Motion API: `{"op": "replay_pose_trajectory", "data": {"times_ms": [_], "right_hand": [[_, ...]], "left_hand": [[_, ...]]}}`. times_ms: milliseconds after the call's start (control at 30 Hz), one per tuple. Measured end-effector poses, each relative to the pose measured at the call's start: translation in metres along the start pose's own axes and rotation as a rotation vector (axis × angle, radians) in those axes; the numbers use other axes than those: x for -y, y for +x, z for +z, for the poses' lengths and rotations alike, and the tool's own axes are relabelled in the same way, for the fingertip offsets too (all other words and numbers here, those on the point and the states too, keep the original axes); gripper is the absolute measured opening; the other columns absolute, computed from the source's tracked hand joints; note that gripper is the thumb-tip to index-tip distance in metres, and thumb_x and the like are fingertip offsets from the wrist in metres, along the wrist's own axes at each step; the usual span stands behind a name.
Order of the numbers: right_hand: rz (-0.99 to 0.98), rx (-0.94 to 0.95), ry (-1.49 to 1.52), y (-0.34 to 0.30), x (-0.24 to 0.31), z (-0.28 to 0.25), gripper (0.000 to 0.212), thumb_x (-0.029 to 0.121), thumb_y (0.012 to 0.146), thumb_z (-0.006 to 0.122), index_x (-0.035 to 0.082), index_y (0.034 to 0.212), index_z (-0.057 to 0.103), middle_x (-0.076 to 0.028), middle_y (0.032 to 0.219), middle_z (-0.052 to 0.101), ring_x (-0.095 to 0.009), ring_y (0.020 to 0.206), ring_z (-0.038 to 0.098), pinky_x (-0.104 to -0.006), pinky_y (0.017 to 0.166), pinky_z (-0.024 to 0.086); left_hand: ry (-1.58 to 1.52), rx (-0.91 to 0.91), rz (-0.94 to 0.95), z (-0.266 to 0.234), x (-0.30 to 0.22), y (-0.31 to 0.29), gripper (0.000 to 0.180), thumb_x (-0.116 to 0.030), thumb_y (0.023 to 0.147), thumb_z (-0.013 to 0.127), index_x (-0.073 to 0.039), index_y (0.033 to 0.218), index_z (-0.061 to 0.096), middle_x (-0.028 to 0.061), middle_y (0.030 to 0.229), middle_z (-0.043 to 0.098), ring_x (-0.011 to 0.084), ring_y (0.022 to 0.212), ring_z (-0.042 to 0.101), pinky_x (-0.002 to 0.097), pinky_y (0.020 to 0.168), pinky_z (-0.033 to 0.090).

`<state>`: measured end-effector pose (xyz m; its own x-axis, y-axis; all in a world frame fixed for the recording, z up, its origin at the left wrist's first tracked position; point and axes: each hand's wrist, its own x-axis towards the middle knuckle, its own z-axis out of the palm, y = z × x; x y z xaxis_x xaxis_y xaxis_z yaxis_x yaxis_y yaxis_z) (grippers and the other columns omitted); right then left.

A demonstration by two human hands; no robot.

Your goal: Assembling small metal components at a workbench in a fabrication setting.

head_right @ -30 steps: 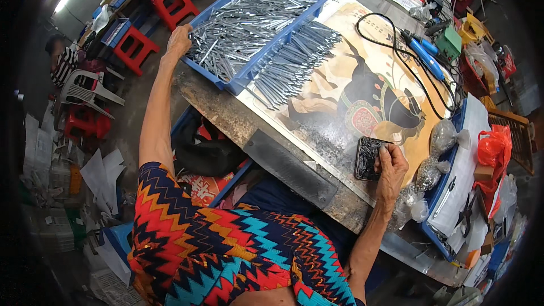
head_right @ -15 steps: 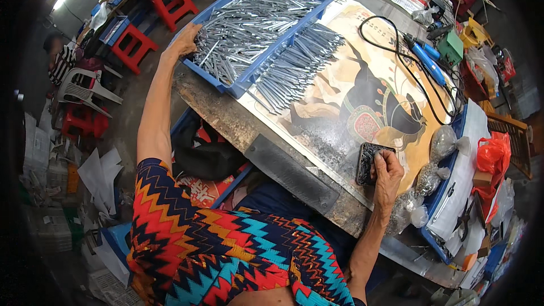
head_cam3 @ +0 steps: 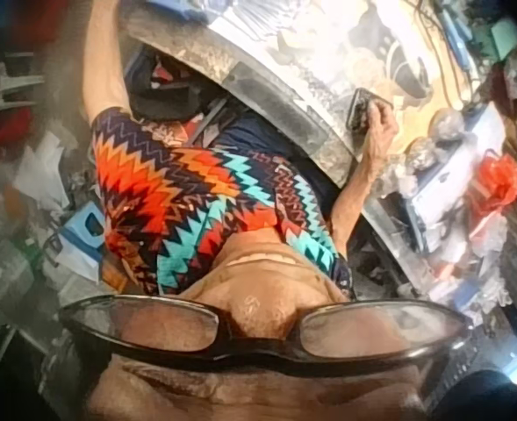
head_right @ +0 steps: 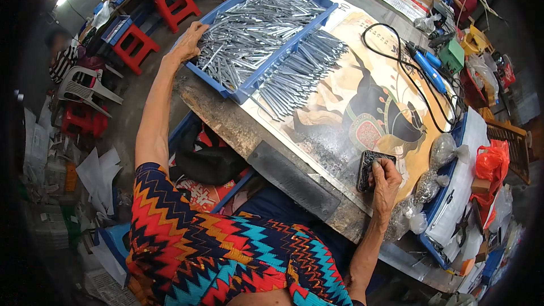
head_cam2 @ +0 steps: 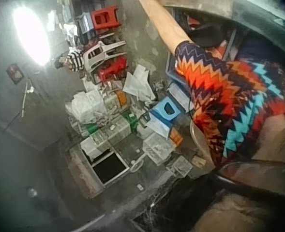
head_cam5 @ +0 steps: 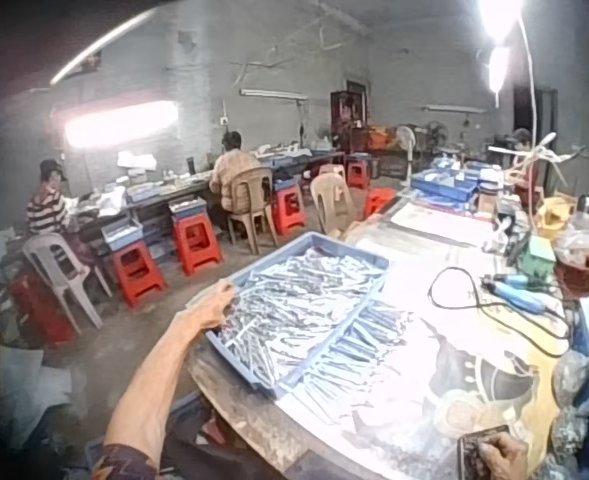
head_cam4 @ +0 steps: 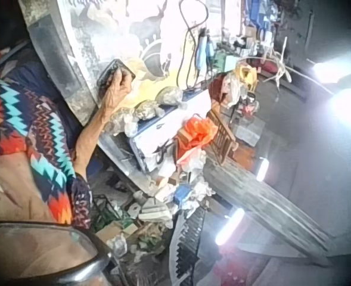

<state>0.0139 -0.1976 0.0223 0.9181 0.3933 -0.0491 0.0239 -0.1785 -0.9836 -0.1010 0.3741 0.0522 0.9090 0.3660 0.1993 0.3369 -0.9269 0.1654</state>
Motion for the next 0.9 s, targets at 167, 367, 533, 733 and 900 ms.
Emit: {"op": "replay_pose_trajectory", "data": {"times_ms": [167,367,533,733,900], "right_hand": [[-0.001,-0.003,0.005,0.0,-0.004,-0.002,0.015,0.015,0.087,0.057,0.001,0.084,0.057,0.002,0.062,0.049,-0.005,0.052,0.043,-0.0184,0.048,0.034],[-0.024,-0.033,-0.075,0.001,-0.005,-0.001,0.014,0.014,0.087,0.056,0.001,0.083,0.057,0.003,0.061,0.048,-0.005,0.052,0.043,-0.0184,0.048,0.034],[-0.03,-0.028,-0.138,0.0,-0.003,0.002,0.013,0.013,0.087,0.055,0.0,0.083,0.057,0.003,0.06,0.047,-0.004,0.051,0.042,-0.0183,0.047,0.034],[-0.02,-0.008,-0.135,0.0,0.0,0.007,0.013,0.013,0.088,0.055,0.0,0.083,0.057,0.003,0.061,0.047,-0.004,0.051,0.041,-0.0186,0.047,0.033],[-0.021,-0.012,-0.142,-0.001,0.0,0.01,0.013,0.013,0.087,0.055,0.0,0.083,0.057,0.003,0.061,0.047,-0.004,0.051,0.042,-0.0183,0.047,0.033]], "left_hand": [[0.218,0.078,0.041,0.005,0.009,0.015,0.077,0.006,0.056,0.059,-0.001,0.129,0.036,0.0165,0.132,0.036,0.0313,0.121,0.037,0.0334,0.102,0.033],[0.28,0.034,0.151,0.028,0.021,0.026,0.081,0.004,0.056,0.057,-0.001,0.133,0.032,0.0178,0.132,0.038,0.033,0.122,0.036,0.0353,0.101,0.033],[0.137,0.078,0.086,0.022,0.015,0.022,0.083,0.005,0.056,0.054,-0.003,0.134,0.028,0.018,0.126,0.042,0.0364,0.115,0.041,0.0371,0.096,0.036],[0.037,0.16,0.005,0.022,0.009,0.022,0.081,0.005,0.058,0.052,-0.007,0.134,0.029,0.0176,0.128,0.042,0.036,0.117,0.039,0.0394,0.097,0.035],[0.127,0.097,0.07,0.034,0.015,0.024,0.078,0.003,0.059,0.051,-0.007,0.133,0.029,0.0174,0.132,0.038,0.033,0.124,0.035,0.0474,0.098,0.031]]}}
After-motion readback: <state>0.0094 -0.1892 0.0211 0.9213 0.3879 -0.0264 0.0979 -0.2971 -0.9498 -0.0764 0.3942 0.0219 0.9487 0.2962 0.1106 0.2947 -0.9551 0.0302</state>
